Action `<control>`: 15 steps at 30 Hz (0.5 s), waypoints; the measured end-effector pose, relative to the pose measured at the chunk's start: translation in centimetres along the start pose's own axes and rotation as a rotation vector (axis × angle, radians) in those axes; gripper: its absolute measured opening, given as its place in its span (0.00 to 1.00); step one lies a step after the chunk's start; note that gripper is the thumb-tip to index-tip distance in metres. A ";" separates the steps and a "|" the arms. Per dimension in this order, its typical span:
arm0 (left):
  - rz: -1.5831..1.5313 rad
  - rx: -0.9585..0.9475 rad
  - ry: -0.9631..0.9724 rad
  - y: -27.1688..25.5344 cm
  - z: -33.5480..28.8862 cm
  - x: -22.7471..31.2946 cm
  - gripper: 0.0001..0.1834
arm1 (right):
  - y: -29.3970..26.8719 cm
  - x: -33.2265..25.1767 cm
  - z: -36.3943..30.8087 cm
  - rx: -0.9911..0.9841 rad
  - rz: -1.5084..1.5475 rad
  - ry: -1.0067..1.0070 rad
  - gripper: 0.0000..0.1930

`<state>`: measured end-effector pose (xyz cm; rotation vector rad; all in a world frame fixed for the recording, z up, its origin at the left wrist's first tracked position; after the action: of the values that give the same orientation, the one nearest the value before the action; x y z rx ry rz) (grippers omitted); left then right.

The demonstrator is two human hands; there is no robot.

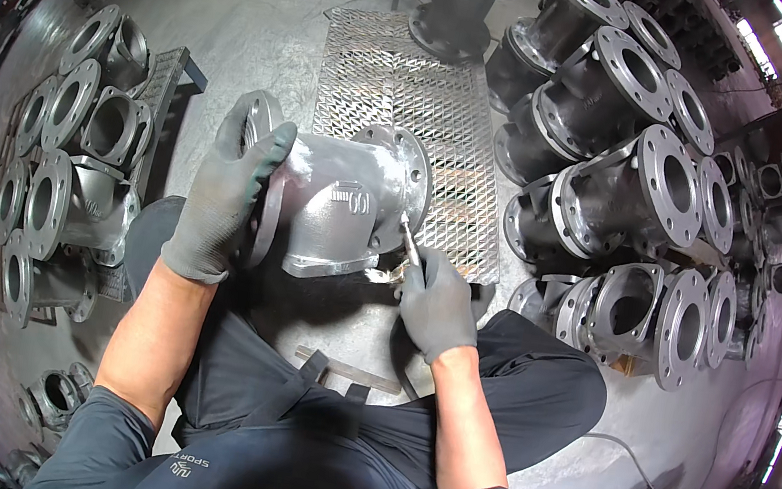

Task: The person grinds and cleans the surfaces of industrial metal castings using a handheld rotary grinder.

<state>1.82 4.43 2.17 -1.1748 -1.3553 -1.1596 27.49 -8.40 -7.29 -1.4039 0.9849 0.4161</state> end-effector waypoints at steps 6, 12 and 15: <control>-0.029 0.017 -0.079 0.2 -0.6 0.0 0.30 | 1.1 -3.0 0.9 0.033 -0.049 0.156 0.12; 0.013 0.010 -0.181 0.3 -0.7 1.0 0.35 | 1.2 -1.2 -0.2 0.035 0.076 0.167 0.14; -0.021 0.019 -0.192 0.2 -0.2 0.7 0.39 | 1.2 -1.9 -1.9 0.104 0.235 0.160 0.18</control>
<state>2.02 4.34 2.90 -1.2867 -1.5223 -1.0671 24.84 -9.37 -6.33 -1.2463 1.2919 0.4237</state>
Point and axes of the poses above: each hand's wrist, its own z-axis towards the middle knuckle, its own y-axis out of the palm, x = y × z, the point moved 2 cm from there along z, towards the middle knuckle, and after that the axes turned 6 degrees about x, right-handed, at the moved point
